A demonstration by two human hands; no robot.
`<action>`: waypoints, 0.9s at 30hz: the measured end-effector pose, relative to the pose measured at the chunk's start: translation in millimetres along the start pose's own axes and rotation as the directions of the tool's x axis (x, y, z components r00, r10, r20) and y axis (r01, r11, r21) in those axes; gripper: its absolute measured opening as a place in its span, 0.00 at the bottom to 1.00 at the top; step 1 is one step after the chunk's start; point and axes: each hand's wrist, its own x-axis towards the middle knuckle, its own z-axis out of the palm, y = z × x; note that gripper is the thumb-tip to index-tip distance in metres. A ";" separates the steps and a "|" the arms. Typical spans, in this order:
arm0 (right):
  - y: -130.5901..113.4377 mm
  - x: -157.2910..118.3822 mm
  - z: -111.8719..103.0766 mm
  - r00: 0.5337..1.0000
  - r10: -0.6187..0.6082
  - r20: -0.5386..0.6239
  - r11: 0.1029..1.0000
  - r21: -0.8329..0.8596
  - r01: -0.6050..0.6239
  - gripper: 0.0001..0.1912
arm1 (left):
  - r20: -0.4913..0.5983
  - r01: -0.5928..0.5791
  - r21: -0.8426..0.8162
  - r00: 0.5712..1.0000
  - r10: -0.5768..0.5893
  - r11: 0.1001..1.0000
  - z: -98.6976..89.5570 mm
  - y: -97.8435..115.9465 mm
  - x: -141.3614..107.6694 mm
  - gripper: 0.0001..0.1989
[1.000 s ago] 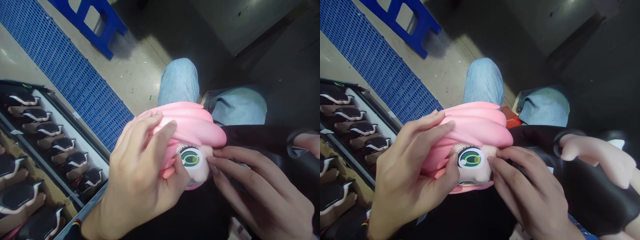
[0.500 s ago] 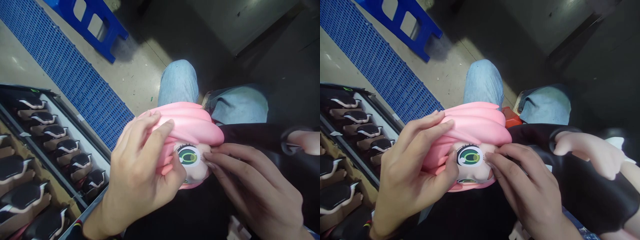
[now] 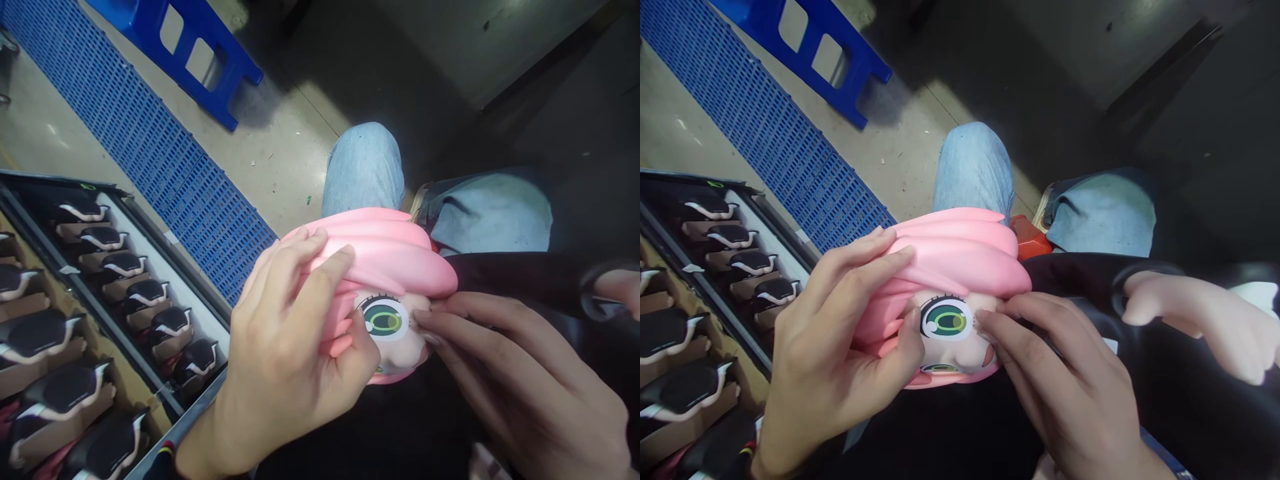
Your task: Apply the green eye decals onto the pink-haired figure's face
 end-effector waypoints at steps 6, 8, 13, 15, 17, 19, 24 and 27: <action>0.8 3.5 -0.3 1.000 0.001 -0.019 0.999 0.054 0.000 0.11 | 0.002 0.004 0.003 1.000 -0.004 1.000 0.0 0.6 0.3 0.20; -3.1 4.7 -1.8 0.998 0.060 0.010 0.995 0.085 -0.060 0.11 | 0.002 0.005 0.005 1.000 -0.005 1.000 0.0 0.7 0.3 0.20; -11.5 2.3 -0.9 0.990 0.142 -0.012 0.981 0.138 -0.139 0.10 | -0.002 0.013 0.014 1.000 -0.013 1.000 0.8 0.7 -0.7 0.19; -12.2 0.0 1.9 0.987 0.155 -0.045 0.979 0.143 -0.148 0.10 | -0.005 0.016 0.024 1.000 -0.015 1.000 1.5 0.6 -1.3 0.20; -12.0 -1.8 4.4 0.986 0.154 -0.058 0.979 0.142 -0.144 0.10 | -0.005 0.013 0.030 1.000 -0.013 0.999 2.1 0.5 -1.7 0.20; -11.8 -2.3 5.2 0.987 0.149 -0.056 0.981 0.138 -0.140 0.10 | -0.003 0.016 0.029 1.000 -0.016 0.999 2.2 0.6 -2.1 0.20; -14.3 0.5 1.9 0.987 0.160 -0.018 0.979 0.129 -0.156 0.12 | -0.008 0.021 0.023 1.000 -0.021 1.000 1.7 1.1 -2.5 0.19; -17.3 1.6 1.9 0.984 0.175 -0.038 0.979 0.116 -0.169 0.13 | -0.004 0.040 0.022 0.999 -0.040 0.999 2.0 1.7 -2.3 0.19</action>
